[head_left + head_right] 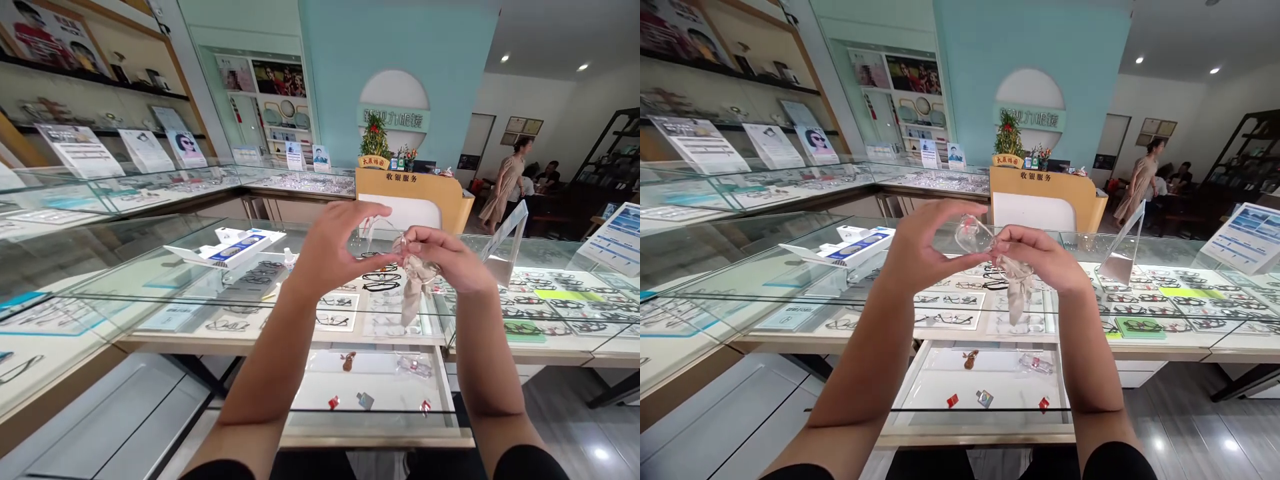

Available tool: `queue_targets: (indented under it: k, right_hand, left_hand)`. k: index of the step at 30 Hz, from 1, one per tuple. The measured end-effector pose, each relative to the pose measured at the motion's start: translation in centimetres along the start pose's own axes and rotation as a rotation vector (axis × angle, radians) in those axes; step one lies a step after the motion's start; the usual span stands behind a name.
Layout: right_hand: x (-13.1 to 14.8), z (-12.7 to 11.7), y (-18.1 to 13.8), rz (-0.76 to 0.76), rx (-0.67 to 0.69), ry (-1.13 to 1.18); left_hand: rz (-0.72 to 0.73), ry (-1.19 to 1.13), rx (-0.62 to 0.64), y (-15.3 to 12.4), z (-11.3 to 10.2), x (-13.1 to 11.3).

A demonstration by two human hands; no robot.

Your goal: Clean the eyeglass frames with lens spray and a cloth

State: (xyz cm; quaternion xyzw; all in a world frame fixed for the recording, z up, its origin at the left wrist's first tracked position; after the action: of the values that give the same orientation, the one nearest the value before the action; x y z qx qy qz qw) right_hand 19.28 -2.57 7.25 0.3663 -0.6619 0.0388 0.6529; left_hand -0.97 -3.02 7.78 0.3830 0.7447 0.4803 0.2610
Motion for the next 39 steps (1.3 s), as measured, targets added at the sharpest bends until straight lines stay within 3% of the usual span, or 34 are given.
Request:
queue_targets:
  k: [3,8,10,13,16,19,26,30,39]
  right_hand:
    - [0.2,-1.3,-0.4,-0.161,-0.257,-0.05]
    - [1.2,-5.1,-2.1,-0.692,-0.952,0.05]
    - [1.2,-5.9,-2.6,-0.763,-1.053,0.054]
    - [1.4,-5.5,-2.3,-0.627,-0.845,-0.084]
    - [1.6,-3.3,-2.3,-0.539,-0.598,-0.325]
    - [1.5,-1.0,-2.4,-0.521,-0.512,-0.548]
    - [0.1,0.2,-1.8,-0.564,-0.538,-0.709]
    - [-0.2,0.1,-1.6,-0.547,-0.555,-0.688]
    - [0.3,0.0,-1.4,-0.464,-0.725,-0.413]
  left_hand:
    - [0.0,0.015,-0.089,-0.5,-0.8,-0.3]
    - [0.009,-0.045,-0.332,-0.9,-1.8,-0.2]
    - [-0.018,-0.057,-0.4,-1.0,-1.6,0.0]
    - [-0.071,-0.054,-0.462,-1.1,-1.2,0.4]
    - [-0.084,-0.078,-0.528,-1.2,-1.0,0.5]
    - [-0.133,-0.074,-0.52,-1.2,-1.0,0.5]
    - [-0.062,-0.082,-0.539,-1.2,-0.3,0.4]
    - [-0.109,-0.106,-0.549,-1.3,0.1,0.7]
    - [-0.309,-0.213,-0.347,-1.6,0.5,2.0]
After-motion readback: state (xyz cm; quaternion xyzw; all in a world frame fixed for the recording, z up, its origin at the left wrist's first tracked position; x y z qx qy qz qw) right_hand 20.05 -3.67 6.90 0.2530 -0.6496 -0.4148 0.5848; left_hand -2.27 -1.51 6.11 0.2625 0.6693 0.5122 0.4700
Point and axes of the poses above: each hand's wrist, its own y-axis towards the middle knuckle, its own z-axis out of the palm, x = y × z, the point moved 4 cm from there along y, towards the middle knuckle, and after that the axes turned 4 degrees about y, right-handed, at the moved point
